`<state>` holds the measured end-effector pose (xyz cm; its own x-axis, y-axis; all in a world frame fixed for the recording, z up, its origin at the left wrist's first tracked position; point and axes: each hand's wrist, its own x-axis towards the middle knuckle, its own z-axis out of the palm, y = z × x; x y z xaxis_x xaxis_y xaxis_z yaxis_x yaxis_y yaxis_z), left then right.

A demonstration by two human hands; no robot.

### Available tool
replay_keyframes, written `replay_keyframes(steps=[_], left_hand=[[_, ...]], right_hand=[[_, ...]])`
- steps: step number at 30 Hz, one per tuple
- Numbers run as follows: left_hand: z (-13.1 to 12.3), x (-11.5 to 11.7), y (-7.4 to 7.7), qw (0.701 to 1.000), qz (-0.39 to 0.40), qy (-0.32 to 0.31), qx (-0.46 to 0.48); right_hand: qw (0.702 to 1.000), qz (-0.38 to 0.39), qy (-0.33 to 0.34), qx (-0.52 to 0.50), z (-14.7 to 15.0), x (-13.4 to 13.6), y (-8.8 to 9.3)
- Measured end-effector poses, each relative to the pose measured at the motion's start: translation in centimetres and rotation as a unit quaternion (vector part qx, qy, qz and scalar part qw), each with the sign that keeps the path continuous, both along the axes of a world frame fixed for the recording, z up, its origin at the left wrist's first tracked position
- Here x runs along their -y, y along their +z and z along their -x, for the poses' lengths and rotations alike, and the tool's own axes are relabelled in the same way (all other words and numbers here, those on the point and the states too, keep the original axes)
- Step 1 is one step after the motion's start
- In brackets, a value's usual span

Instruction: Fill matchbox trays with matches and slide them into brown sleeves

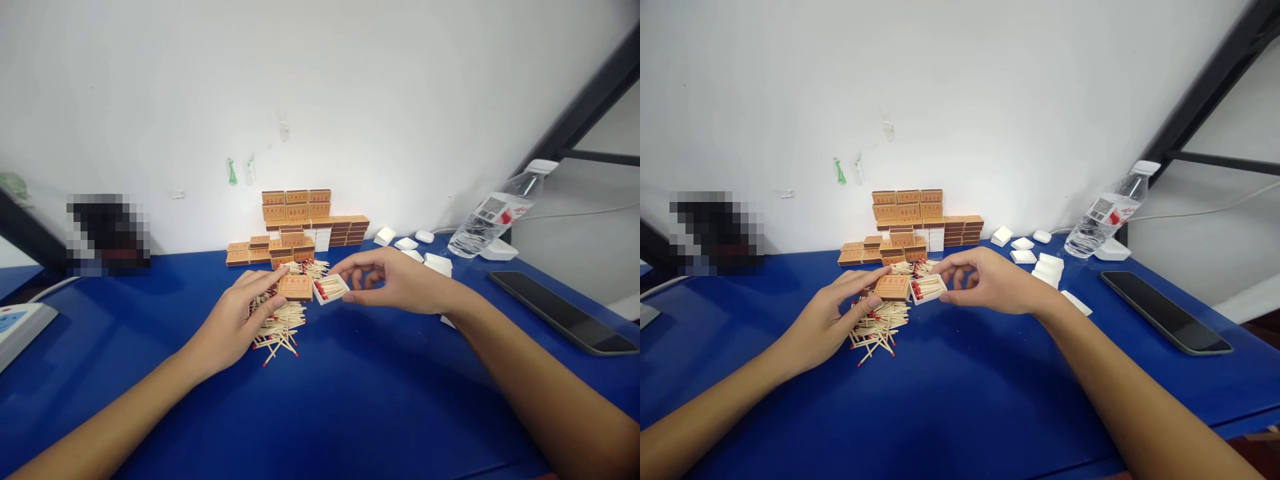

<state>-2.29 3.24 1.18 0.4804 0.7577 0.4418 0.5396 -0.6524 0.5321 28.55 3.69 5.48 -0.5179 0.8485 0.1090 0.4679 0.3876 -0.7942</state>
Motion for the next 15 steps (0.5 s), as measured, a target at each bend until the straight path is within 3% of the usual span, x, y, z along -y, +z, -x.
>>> replay_keyframes(steps=[15], left_hand=[[0.2,-0.1,-0.1,1.0,0.02,0.012,0.017]], right_hand=[[0.996,0.015,-0.029,-0.079,1.5,0.2,-0.6]])
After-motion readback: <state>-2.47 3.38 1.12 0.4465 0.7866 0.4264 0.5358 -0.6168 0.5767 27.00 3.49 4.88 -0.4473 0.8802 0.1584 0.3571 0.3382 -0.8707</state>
